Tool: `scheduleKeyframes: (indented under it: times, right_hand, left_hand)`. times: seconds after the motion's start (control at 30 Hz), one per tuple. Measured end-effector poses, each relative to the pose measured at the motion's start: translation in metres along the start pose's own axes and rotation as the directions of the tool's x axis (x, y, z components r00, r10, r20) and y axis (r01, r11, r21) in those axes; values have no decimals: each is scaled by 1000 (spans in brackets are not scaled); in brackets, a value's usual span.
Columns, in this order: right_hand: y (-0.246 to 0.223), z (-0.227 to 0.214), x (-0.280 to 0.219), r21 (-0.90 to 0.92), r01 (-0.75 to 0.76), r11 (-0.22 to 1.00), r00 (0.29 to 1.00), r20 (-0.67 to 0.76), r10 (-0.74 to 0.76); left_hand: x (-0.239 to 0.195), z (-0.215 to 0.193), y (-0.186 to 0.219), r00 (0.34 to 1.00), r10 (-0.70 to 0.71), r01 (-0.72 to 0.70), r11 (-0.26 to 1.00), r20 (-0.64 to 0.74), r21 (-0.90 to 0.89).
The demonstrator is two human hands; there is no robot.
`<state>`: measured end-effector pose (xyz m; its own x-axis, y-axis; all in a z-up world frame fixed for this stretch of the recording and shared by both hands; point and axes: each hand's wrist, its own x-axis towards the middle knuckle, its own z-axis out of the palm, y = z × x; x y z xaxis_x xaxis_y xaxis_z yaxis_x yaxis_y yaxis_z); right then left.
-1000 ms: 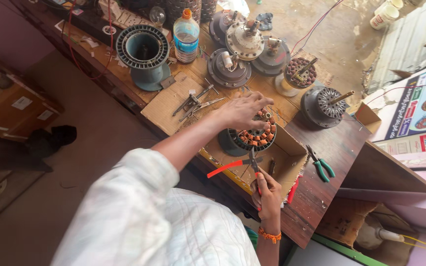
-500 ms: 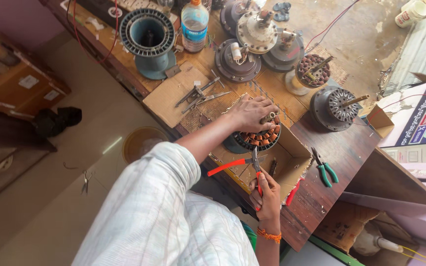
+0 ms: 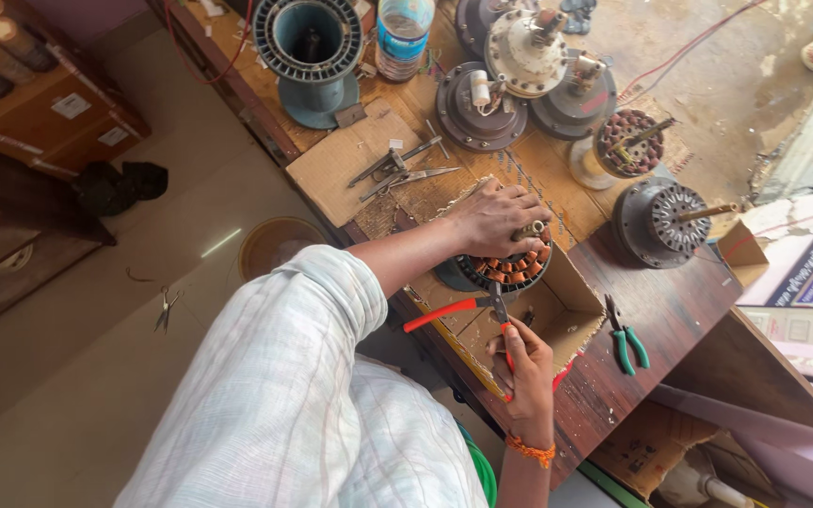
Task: The person uses pliers to trim and adjust copper wire ends on a motor stator placed on a workbench. They repeatedly grasp, cut, and pull individual wire ends from the stator slots.
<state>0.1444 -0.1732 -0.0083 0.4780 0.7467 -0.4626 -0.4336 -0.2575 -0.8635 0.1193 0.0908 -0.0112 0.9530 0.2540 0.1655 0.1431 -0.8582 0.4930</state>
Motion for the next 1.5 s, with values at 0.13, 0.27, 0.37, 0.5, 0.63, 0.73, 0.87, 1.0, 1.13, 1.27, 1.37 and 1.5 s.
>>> scheduleKeyframes:
  times: [0.13, 0.27, 0.37, 0.5, 0.63, 0.73, 0.87, 1.0, 1.13, 1.27, 1.37, 1.5]
  right_hand:
    - [3, -17, 13, -54, -36, 998, 999, 35, 38]
    - [11, -26, 27, -169, 41, 985, 998, 59, -31]
    - [21, -24, 28, -284, 132, 950, 991, 19, -133]
    - [35, -15, 22, -507, 256, 823, 938, -75, -338]
    - [49, -12, 47, -682, 383, 623, 829, -44, -558]
    - [67, -14, 65, -691, 393, 606, 824, -28, -566]
    - [72, -17, 59, -705, 377, 601, 823, -44, -567]
    - [35, -10, 35, -652, 296, 698, 901, -53, -431]
    - [-5, 2, 3, -696, 299, 653, 911, 3, -413]
    - [-20, 13, 5, -602, 142, 786, 966, -89, -243]
    - [-20, 11, 12, -469, 101, 878, 984, -84, -158]
    - [-11, -4, 17, -422, 195, 885, 976, -4, -218]
  left_hand:
    - [-2, 2, -1, 1000, 10, -10, 1000, -2, 21]
    - [1, 5, 1, 999, 16, -13, 995, -38, 98]
    - [-1, 9, 1, 991, 49, -34, 992, -124, 120]
    - [-3, 11, 2, 986, 60, -46, 994, -153, 94]
    - [-1, 5, 1, 988, 70, -66, 997, -135, 36]
    - [-3, 5, 2, 993, 69, -62, 995, -92, 77]
    - [-3, 5, 4, 999, 35, -34, 998, -16, 57]
    - [-1, -3, 2, 987, 104, -84, 985, -127, 152]
    - [0, -2, 3, 993, 109, -95, 970, -54, 223]
    - [-4, 5, -4, 995, 97, -90, 982, -29, 168]
    - [-2, 4, -7, 994, 107, -100, 979, -33, 175]
    - [-2, 0, 1, 982, 140, -118, 979, -124, 164]
